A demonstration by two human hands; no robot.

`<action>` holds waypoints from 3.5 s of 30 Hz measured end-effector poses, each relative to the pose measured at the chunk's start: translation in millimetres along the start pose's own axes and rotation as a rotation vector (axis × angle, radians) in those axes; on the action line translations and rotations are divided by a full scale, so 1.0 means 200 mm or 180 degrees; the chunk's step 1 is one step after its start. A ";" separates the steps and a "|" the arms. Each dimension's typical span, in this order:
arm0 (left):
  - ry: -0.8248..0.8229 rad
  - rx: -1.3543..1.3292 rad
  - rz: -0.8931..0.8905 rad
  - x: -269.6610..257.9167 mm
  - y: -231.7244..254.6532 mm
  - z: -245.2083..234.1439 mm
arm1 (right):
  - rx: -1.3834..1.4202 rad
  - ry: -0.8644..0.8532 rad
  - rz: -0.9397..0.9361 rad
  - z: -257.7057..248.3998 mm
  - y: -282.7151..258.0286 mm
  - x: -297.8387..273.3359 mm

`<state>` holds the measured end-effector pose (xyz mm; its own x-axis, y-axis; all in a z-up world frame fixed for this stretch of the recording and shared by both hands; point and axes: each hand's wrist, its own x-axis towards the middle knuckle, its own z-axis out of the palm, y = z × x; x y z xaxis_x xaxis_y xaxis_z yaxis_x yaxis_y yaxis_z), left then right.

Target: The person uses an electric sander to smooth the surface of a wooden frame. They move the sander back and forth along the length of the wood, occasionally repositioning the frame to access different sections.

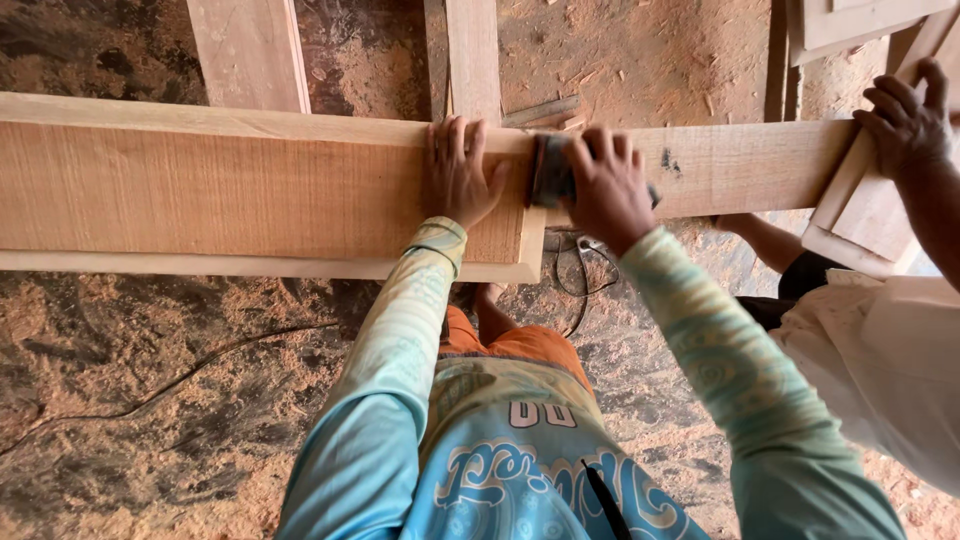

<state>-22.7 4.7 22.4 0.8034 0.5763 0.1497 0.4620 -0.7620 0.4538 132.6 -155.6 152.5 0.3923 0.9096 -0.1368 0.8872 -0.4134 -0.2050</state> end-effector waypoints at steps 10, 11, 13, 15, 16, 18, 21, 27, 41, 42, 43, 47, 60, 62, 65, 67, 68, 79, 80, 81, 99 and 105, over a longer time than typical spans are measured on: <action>0.0248 -0.0036 0.0102 -0.03 -0.02 0.05 | 0.0273 0.0002 0.0170 0.10 -0.30 -0.53; 0.0203 -0.0067 0.0104 -0.04 -0.02 0.05 | 0.0249 -0.0059 0.0176 0.10 -0.28 -0.50; 0.0121 -0.0122 0.0087 -0.05 -0.02 0.04 | 0.0138 0.0007 0.0260 0.10 -0.20 -0.38; 0.0171 -0.0168 0.0071 -0.06 -0.02 0.03 | 0.0145 -0.0037 0.0334 0.09 -0.11 -0.23; 0.0199 -0.0188 0.0072 -0.07 -0.01 0.02 | 0.0172 -0.0015 0.0310 0.08 -0.08 -0.18; 0.0086 -0.0191 0.0022 -0.08 0.00 0.01 | 0.0224 0.0029 0.0265 0.04 -0.07 -0.16; 0.0115 -0.0063 0.0045 -0.03 -0.01 0.02 | 0.0212 -0.0152 0.0058 0.00 -0.14 -0.23; 0.0071 -0.0044 -0.0023 -0.06 -0.02 0.06 | 0.0181 0.0015 -0.0025 0.09 -0.18 -0.39; 0.0265 0.0021 -0.0012 -0.04 -0.06 0.15 | -0.0095 -0.0043 -0.0127 0.13 0.01 -0.21; 0.0165 0.0024 -0.0043 -0.04 -0.07 0.16 | -0.0009 -0.0044 -0.0066 0.12 -0.06 -0.30; 0.0050 0.0025 -0.0070 -0.06 -0.07 0.17 | 0.0083 -0.0052 0.0006 0.12 -0.13 -0.39; 0.0207 -0.0048 -0.0012 -0.05 -0.06 0.15 | 0.0289 0.0046 0.0134 0.07 -0.34 -0.55; 0.0022 -0.0082 0.0021 -0.07 0.00 0.06 | 0.0210 0.0050 0.0002 0.00 -0.43 -0.56; -0.0036 -0.0015 -0.0039 -0.07 -0.01 0.08 | 0.0173 0.0001 0.0014 0.03 -0.41 -0.53; -0.0088 0.0039 -0.0123 -0.06 -0.02 0.10 | 0.0008 -0.0020 0.0001 0.05 -0.35 -0.44; -0.0198 0.0040 -0.0191 -0.06 -0.02 0.12 | -0.0047 -0.0026 -0.0037 0.06 -0.31 -0.38; -0.0258 0.0057 -0.0204 -0.05 -0.03 0.11 | -0.0028 -0.0009 -0.0065 0.06 -0.30 -0.35; -0.0612 0.0193 -0.0236 -0.03 -0.02 0.03 | -0.0144 0.0121 -0.0193 0.00 -0.16 -0.08; -0.0682 0.0207 -0.0252 -0.03 -0.01 0.01 | -0.0153 0.0114 -0.0192 -0.01 -0.14 -0.05; -0.0736 0.0233 -0.0261 -0.02 -0.01 0.00 | -0.0162 0.0127 -0.0194 -0.01 -0.12 -0.02; -0.0537 0.0074 -0.0393 -0.04 -0.07 0.16 | 0.0071 -0.0194 -0.0026 0.07 -0.37 -0.51; -0.0622 0.0094 -0.0418 -0.02 -0.06 0.16 | -0.0004 -0.0040 -0.0156 0.06 -0.29 -0.32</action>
<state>-20.0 2.1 -11.8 0.7919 0.6050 -0.0832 0.5758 -0.6942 0.4320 53.0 -189.6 162.3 0.3452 0.9282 -0.1387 0.9056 -0.3683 -0.2105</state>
